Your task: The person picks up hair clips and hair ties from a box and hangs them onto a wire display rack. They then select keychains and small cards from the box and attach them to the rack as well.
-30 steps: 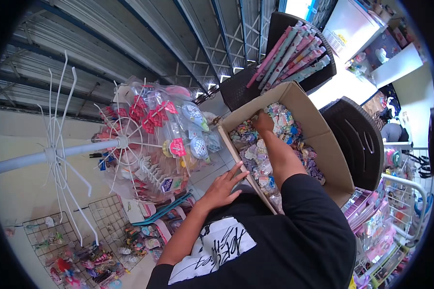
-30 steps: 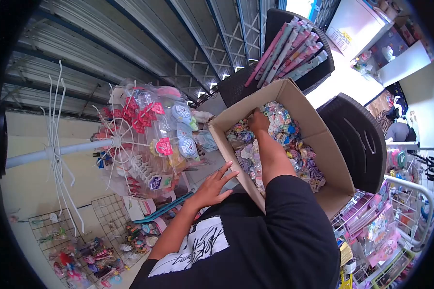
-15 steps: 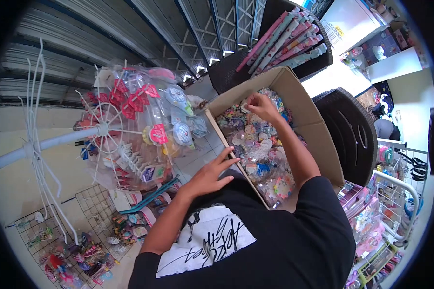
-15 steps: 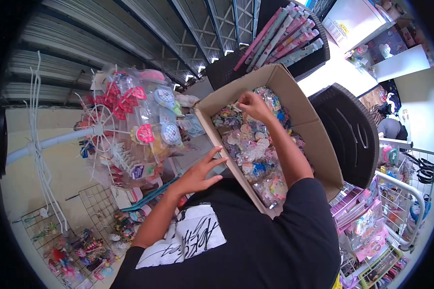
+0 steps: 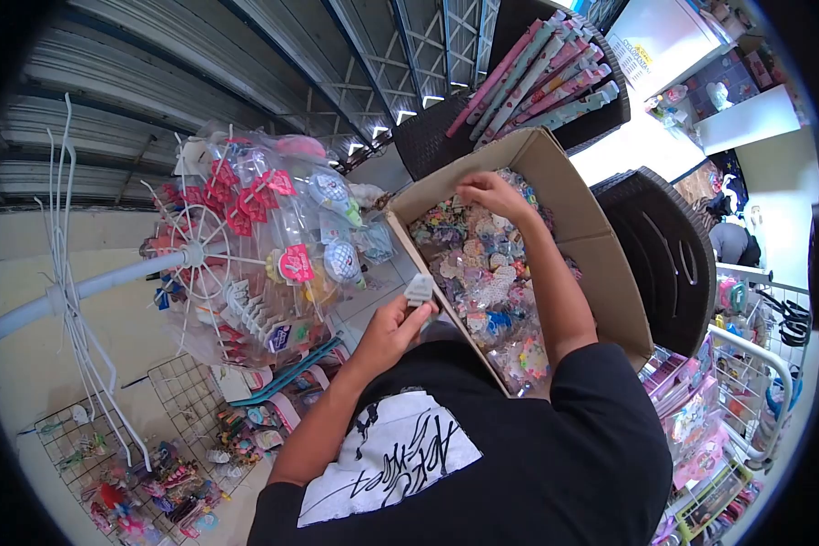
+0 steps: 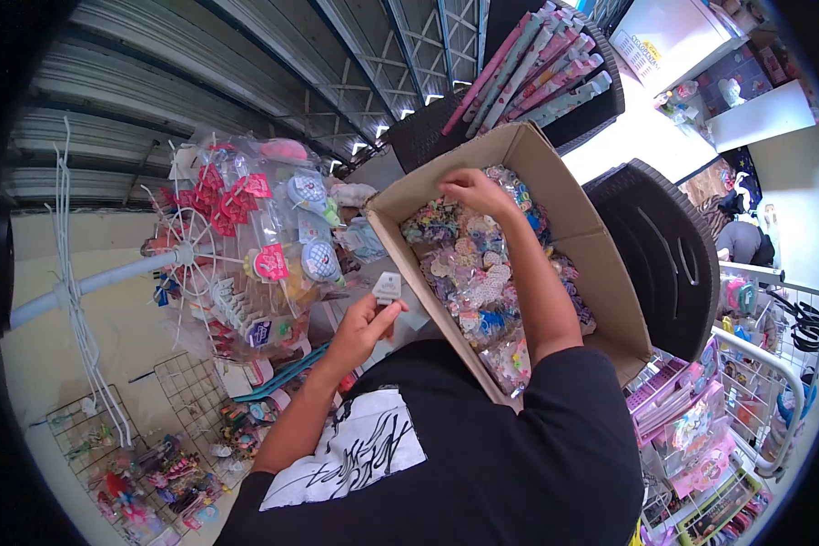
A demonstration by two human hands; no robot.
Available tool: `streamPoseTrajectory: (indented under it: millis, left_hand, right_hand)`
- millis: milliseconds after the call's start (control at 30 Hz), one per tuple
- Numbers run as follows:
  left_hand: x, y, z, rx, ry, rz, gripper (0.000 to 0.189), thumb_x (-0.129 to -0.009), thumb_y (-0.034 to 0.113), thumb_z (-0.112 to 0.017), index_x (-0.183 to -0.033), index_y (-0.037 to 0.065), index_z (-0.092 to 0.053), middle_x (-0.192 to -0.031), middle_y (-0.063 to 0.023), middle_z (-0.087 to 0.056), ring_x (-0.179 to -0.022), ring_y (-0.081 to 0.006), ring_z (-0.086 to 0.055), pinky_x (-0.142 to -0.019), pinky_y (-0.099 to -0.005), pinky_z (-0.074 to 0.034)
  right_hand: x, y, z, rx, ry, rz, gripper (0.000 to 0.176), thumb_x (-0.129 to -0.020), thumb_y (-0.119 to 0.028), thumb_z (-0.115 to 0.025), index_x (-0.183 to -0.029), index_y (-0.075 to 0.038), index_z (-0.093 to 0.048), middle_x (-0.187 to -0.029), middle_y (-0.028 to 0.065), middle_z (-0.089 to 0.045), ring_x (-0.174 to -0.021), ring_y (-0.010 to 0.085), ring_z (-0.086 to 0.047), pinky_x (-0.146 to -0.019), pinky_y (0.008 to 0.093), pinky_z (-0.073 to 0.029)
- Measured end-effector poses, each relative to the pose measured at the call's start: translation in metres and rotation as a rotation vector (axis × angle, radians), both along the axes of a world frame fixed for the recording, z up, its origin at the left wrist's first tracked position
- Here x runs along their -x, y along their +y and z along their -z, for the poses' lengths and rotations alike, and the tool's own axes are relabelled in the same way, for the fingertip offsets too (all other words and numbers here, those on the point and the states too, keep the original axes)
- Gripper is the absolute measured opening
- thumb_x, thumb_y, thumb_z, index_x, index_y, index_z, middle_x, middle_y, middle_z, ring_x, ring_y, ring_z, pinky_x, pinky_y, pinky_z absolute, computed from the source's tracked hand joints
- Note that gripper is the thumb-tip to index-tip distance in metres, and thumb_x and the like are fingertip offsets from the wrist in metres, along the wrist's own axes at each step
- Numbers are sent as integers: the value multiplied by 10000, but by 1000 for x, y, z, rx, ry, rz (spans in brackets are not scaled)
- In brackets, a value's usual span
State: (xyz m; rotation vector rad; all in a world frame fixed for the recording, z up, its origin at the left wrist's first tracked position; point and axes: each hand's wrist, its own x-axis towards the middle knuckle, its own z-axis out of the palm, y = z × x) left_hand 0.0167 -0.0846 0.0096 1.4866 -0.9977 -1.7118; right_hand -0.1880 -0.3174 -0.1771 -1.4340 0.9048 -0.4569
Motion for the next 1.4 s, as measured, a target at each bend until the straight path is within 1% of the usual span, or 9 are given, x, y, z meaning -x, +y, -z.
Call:
streamPoseTrajectory:
  millis: [67,167,267,567,800,867,1100,1267,1400]
  left_hand:
    - [-3,12,-2,-19,-39,-35,227,-1000,240,-527,-1038,27,-597,-685,42,-465,-584,-40,-418,-531,-217,-335]
    - [-24,33,11,-75,-52,-13,242,-1013,240,-499,-1079,28,-594,-702,48,-476,-596,-31,-410,-530,-206,-340]
    - [-32,47,17,-121,-115,-36,262,-1015,259,-490,-1055,34,-616,-655,68,-397,-580,-36,-332,-519,-221,-250]
    - [-38,66,25,-106,-198,-111,275,-1005,243,-526,-1091,12,-647,-701,98,-397,-627,-10,-309,-540,-218,-249]
    - [-38,72,24,-122,-193,-114,274,-999,248,-541,-1083,12,-652,-686,98,-389,-616,-10,-311,-533,-221,-250]
    - [-40,75,24,-123,-227,-93,274,-999,251,-542,-1083,15,-653,-677,96,-382,-606,-11,-311,-528,-221,-249]
    - [-38,85,25,-126,-200,-116,254,-995,255,-549,-1003,21,-647,-662,88,-411,-589,-14,-343,-515,-226,-265]
    - [-35,89,31,-119,-218,-150,238,-990,249,-553,-920,34,-628,-660,64,-454,-580,-20,-381,-505,-224,-294]
    - [-37,93,41,-159,-123,-165,251,-983,243,-560,-898,19,-633,-669,49,-464,-606,-37,-405,-537,-223,-328]
  right_hand:
    - [6,-11,61,178,535,-20,352,-807,-306,-715,-1085,-95,-673,-940,99,-705,-866,210,-675,-754,353,-517]
    - [-10,13,88,421,711,115,444,-739,-317,-739,-1144,-152,-659,-974,142,-691,-933,304,-670,-817,413,-510]
    - [-20,26,55,446,804,52,463,-758,-270,-712,-1200,-165,-628,-1021,157,-683,-983,356,-649,-852,443,-508]
    - [-16,44,79,727,752,-32,476,-790,-84,-567,-1257,-175,-589,-1013,167,-663,-860,325,-684,-763,445,-536]
    - [-12,48,72,776,748,-80,514,-795,-68,-552,-1293,-192,-567,-1041,161,-634,-862,313,-683,-740,424,-545]
    - [-12,48,90,902,699,-22,498,-795,-86,-574,-1275,-219,-579,-978,134,-617,-776,325,-670,-700,440,-537]
    - [-12,49,89,869,739,-117,495,-786,-76,-594,-1250,-244,-617,-1061,139,-592,-882,310,-660,-766,429,-523]
    - [-10,37,92,1085,558,1,283,-728,-66,-631,-1010,-90,-647,-1084,137,-568,-991,309,-610,-869,464,-458]
    - [-1,42,66,868,486,-91,197,-664,-73,-679,-851,-43,-624,-983,127,-606,-936,327,-603,-816,405,-479]
